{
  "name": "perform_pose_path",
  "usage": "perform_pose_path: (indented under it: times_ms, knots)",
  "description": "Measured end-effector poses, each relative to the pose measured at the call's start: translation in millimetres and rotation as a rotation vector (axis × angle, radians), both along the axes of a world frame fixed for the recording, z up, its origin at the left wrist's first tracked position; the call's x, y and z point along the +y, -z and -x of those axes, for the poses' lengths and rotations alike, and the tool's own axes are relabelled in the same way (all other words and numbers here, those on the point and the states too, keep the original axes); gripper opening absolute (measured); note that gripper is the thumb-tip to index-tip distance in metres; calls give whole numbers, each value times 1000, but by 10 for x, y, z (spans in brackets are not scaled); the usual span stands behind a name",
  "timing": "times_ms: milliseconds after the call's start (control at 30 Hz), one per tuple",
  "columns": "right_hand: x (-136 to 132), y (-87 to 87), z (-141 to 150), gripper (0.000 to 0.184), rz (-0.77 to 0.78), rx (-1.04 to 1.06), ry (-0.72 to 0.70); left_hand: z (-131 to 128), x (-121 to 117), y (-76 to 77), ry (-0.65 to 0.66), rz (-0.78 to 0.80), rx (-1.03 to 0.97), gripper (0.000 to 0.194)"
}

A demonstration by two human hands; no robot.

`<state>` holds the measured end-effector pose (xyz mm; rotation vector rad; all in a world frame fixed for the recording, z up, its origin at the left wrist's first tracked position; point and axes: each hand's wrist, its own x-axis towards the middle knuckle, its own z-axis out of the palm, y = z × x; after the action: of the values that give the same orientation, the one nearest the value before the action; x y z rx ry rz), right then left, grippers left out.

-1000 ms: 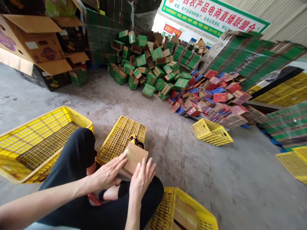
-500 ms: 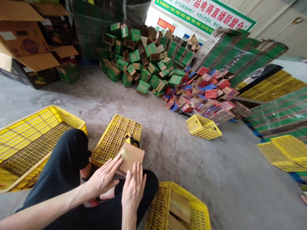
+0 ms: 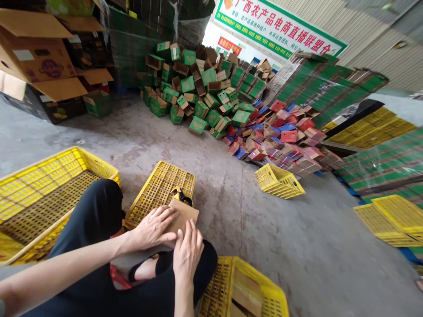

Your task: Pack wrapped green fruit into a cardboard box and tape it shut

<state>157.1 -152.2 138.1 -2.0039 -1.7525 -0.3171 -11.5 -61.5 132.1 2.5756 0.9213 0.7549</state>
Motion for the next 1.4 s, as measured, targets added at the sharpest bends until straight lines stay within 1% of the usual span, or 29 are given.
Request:
perform_pose_path:
  times_ms: [67,100,167,300,367,433,567,667,800,867,967,1033,1100,1167,1267,1400]
  knots:
    - [13,-19,2,51,21,-19,16,-35,40,-41,-14,18,-16,59]
    - [29,-24,12,50,28,-26,21,-42,54,-49,-12,22,-28,53]
    - [84,-23,53,48,31,-27,5,-34,75,-37,11,29,-55,48]
    - [253,3,219,49,12,9,-91,41,118,55,76,60,-117,50]
    - [323,17,297,50,8,41,-103,78,139,98,85,76,-144,51]
    - [351,35,329,50,23,58,-82,96,146,126,77,71,-151,51]
    - [281,107,210,54,60,47,-3,71,91,134,60,16,-109,53]
    - [213,174,60,59,35,78,44,38,44,116,43,7,-73,54]
    - [210,253,-39,61,8,163,28,24,52,88,29,15,-50,52]
    - [219,292,-71,62,-6,216,21,24,69,82,23,7,-60,51]
    - [202,333,-152,73,-36,342,113,18,71,88,20,10,-67,51]
    - [174,329,-214,77,-28,448,173,9,54,101,24,16,-63,53]
    - [149,298,-251,76,4,527,166,1,31,118,18,17,-64,55]
    - [136,259,-251,74,41,564,145,-6,12,131,-4,15,-67,57]
    - [114,235,-194,77,82,565,152,-19,-9,141,-26,14,-56,61]
    - [-5,278,-78,75,6,500,145,-46,-40,151,-50,17,-56,68]
